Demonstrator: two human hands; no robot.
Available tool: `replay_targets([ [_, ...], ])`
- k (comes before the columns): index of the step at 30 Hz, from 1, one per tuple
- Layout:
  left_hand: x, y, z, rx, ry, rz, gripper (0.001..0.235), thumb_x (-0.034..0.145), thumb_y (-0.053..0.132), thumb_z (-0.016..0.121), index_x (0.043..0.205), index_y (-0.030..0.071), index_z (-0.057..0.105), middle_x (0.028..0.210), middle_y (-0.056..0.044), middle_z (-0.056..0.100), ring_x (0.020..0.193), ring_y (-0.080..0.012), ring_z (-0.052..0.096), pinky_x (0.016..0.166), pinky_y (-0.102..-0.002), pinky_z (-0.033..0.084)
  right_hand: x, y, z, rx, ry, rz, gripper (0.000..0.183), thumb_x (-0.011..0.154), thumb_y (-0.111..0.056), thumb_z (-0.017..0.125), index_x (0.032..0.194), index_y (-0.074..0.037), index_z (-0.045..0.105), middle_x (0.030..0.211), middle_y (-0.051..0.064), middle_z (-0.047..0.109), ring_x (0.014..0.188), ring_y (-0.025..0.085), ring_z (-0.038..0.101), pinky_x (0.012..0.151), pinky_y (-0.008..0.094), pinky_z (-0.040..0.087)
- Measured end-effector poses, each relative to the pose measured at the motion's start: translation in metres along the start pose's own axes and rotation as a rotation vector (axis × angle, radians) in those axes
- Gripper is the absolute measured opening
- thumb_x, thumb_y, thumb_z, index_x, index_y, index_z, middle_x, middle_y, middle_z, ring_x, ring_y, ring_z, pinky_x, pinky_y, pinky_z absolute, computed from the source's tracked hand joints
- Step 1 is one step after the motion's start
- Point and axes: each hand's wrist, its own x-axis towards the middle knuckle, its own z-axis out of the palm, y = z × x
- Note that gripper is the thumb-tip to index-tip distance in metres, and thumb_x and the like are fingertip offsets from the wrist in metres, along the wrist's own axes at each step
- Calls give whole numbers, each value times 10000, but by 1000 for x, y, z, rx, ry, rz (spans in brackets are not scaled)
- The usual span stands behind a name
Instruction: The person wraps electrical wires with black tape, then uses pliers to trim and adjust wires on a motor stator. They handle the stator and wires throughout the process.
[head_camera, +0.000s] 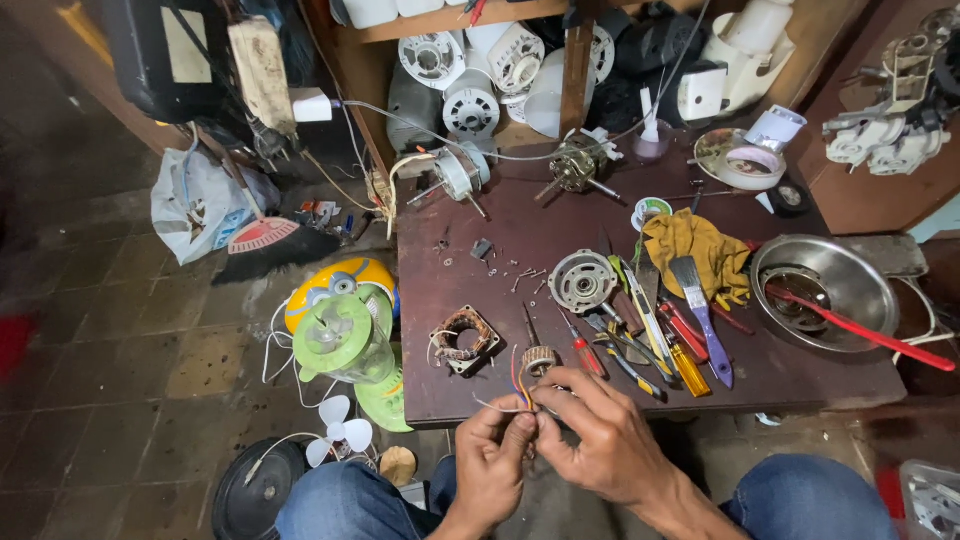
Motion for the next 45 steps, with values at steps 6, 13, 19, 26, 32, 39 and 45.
replay_targets([
  [6, 0, 6, 4, -122, 58, 9, 84, 886, 42, 731, 853, -25, 690, 561, -79, 581, 424, -123, 495, 396, -277, 399, 2, 3, 7, 33, 63, -3, 166, 854, -67, 611, 977, 13, 688, 1002, 169, 708, 907, 276, 711, 781, 367, 590],
  [13, 6, 15, -2, 108, -2, 281, 217, 934, 191, 666, 971, 1, 766, 1034, -166, 775, 982, -230, 718, 779, -366, 587, 5, -2, 3, 341, 31, 199, 253, 941, -268, 598, 987, -45, 707, 997, 109, 691, 940, 202, 692, 834, 299, 538],
  [19, 11, 35, 1, 90, -164, 334, 234, 960, 268, 659, 1048, 76, 760, 1023, -107, 615, 975, -233, 595, 849, -396, 490, 2, 0, -5, 314, 104, 177, 163, 856, -121, 682, 957, 7, 682, 989, 134, 669, 945, 230, 683, 839, 305, 552],
  [26, 10, 14, -11, -130, -166, 91, 288, 770, 147, 850, 985, -20, 755, 834, -114, 695, 742, -171, 598, 646, -337, 499, -2, -3, -3, 387, 146, 254, 181, 822, -169, 743, 936, -33, 705, 982, 129, 725, 962, 231, 723, 884, 340, 559],
  [32, 12, 5, -20, -96, -133, -46, 198, 762, 80, 848, 903, -9, 741, 817, -94, 734, 680, -149, 650, 592, -308, 530, -4, 2, -6, 546, -4, 385, 171, 843, -160, 702, 958, -37, 735, 994, 91, 739, 1000, 204, 695, 912, 324, 537],
  [39, 16, 14, -14, -36, -159, -285, 142, 878, 139, 753, 905, 0, 749, 691, -55, 665, 607, -131, 540, 573, -306, 459, -3, 12, -12, 576, -135, 359, 273, 918, -235, 664, 1035, -1, 743, 1015, 104, 721, 976, 185, 711, 880, 290, 555],
  [45, 4, 1, -3, 99, 40, -158, 104, 909, 125, 688, 897, 28, 723, 611, -40, 633, 492, -113, 513, 448, -277, 404, -1, 2, 4, 131, 21, 109, 142, 839, -108, 668, 924, -15, 733, 905, 128, 724, 865, 244, 703, 748, 326, 584],
])
